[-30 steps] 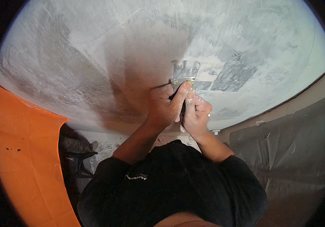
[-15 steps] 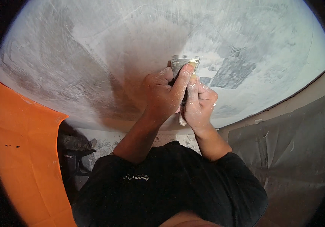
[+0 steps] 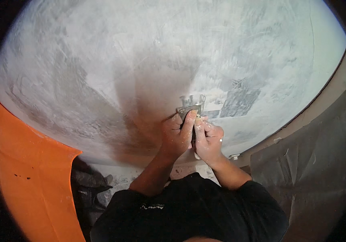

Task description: Repairing holes and cracks in a wall using putty and sandpaper.

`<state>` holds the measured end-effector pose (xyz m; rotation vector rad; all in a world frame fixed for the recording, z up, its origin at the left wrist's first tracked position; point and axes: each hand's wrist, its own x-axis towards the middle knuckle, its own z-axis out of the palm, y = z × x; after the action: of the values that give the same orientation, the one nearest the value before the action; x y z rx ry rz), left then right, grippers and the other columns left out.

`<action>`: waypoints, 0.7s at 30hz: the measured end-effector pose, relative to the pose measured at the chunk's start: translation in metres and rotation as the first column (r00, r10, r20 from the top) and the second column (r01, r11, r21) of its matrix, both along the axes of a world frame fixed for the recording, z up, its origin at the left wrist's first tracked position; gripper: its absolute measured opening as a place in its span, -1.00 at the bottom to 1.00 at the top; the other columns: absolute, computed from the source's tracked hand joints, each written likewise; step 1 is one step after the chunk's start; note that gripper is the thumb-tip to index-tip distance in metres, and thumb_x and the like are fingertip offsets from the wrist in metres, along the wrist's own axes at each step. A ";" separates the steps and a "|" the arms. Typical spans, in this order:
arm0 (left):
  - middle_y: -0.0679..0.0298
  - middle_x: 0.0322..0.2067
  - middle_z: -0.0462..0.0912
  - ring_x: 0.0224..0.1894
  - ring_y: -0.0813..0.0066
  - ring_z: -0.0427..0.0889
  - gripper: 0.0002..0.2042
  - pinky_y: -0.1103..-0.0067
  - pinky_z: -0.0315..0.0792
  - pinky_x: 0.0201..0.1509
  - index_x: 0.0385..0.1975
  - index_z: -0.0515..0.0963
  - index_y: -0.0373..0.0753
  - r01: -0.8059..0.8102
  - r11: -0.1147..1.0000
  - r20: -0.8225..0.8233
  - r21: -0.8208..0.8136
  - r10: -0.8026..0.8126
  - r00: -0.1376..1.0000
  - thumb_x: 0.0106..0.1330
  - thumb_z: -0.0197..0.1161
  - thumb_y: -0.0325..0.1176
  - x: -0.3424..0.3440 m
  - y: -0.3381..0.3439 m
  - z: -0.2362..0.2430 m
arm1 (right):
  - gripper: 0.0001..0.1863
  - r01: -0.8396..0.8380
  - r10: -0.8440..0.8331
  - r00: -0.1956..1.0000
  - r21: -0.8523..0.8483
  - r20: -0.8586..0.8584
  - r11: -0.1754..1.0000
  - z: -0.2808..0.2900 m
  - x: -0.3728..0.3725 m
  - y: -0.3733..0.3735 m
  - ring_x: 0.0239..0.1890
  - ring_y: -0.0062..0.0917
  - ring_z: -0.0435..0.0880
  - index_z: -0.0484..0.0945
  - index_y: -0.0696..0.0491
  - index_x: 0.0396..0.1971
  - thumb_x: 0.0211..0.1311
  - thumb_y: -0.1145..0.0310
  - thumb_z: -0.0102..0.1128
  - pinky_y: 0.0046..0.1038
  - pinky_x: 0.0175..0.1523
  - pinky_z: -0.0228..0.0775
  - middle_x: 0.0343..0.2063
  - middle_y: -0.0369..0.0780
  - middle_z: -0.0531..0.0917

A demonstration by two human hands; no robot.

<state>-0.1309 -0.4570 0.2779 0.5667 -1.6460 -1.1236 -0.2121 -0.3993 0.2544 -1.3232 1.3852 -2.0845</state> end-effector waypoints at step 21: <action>0.20 -0.42 0.74 -0.39 0.63 0.63 -0.86 0.63 0.51 -0.28 -0.29 0.65 -0.45 -0.031 0.996 -0.164 0.078 0.043 0.986 0.38 0.21 -0.50 -0.004 0.001 0.012 | -0.61 -0.054 0.053 0.997 -0.010 -0.061 0.999 0.021 -0.002 -0.002 -0.73 -0.73 0.45 0.52 0.20 -0.62 0.48 0.41 -0.01 -0.58 -0.61 0.23 -0.78 -0.32 0.51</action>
<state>-0.1349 -0.4559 0.2899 0.5353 -1.4504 -1.1769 -0.2145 -0.4014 0.2750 -1.4236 1.3485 -2.0371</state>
